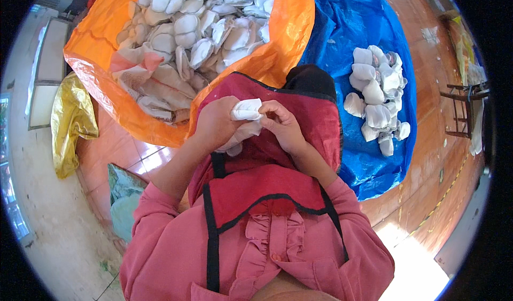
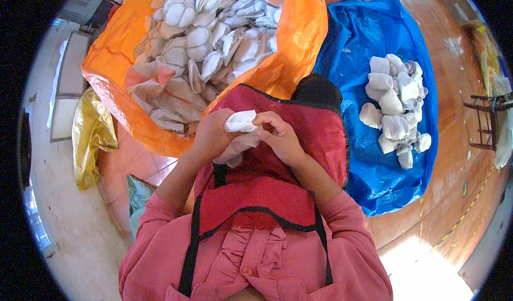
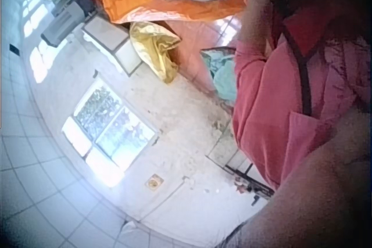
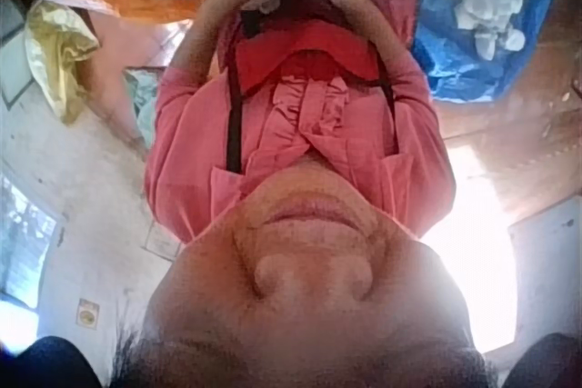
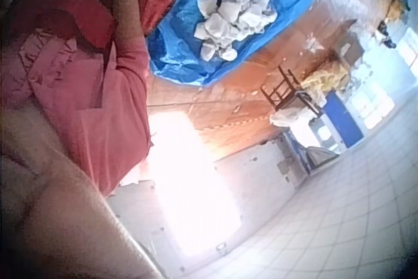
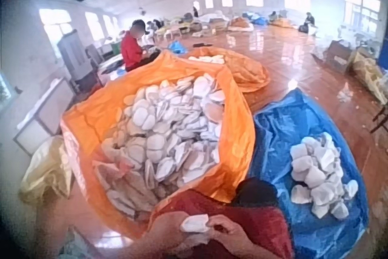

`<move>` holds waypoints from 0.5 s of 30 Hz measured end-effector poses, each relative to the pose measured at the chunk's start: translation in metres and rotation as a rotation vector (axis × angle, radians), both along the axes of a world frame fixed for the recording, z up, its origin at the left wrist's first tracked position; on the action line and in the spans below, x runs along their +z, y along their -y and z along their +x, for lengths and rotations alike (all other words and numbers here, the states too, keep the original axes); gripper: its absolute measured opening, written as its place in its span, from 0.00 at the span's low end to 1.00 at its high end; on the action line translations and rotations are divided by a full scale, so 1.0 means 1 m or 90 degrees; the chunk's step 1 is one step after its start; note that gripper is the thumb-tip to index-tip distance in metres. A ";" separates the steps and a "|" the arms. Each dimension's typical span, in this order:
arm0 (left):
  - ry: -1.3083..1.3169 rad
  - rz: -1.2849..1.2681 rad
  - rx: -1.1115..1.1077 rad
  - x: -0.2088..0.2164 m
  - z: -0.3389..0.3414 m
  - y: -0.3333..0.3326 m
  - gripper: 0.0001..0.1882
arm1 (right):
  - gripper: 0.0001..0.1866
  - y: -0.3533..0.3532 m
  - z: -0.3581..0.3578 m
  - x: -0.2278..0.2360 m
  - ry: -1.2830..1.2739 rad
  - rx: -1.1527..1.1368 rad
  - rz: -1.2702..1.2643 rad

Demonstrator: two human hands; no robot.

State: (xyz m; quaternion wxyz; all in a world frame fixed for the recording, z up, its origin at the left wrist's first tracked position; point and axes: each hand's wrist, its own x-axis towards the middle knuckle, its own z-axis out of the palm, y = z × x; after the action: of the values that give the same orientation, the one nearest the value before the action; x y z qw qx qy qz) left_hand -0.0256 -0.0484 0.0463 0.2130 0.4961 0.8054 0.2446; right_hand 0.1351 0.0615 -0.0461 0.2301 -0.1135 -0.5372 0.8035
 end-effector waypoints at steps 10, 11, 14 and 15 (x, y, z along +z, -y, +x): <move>0.696 0.148 0.315 -0.021 0.025 0.020 0.13 | 0.12 0.005 -0.002 -0.007 0.071 -0.067 0.185; 0.701 0.144 0.333 -0.020 0.029 0.021 0.14 | 0.11 0.007 -0.002 -0.008 0.085 -0.083 0.191; 0.758 0.143 0.378 -0.013 0.053 0.022 0.18 | 0.09 0.014 0.001 -0.001 0.167 -0.085 0.093; 0.784 0.146 0.391 -0.012 0.059 0.024 0.19 | 0.08 0.016 0.002 0.004 0.200 -0.078 0.041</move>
State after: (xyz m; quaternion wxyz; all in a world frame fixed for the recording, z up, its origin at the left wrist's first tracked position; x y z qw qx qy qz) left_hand 0.0338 -0.0723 0.0341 0.4983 0.0362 0.6114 0.6137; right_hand 0.1371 0.0456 -0.0420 0.1954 -0.2626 -0.5840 0.7428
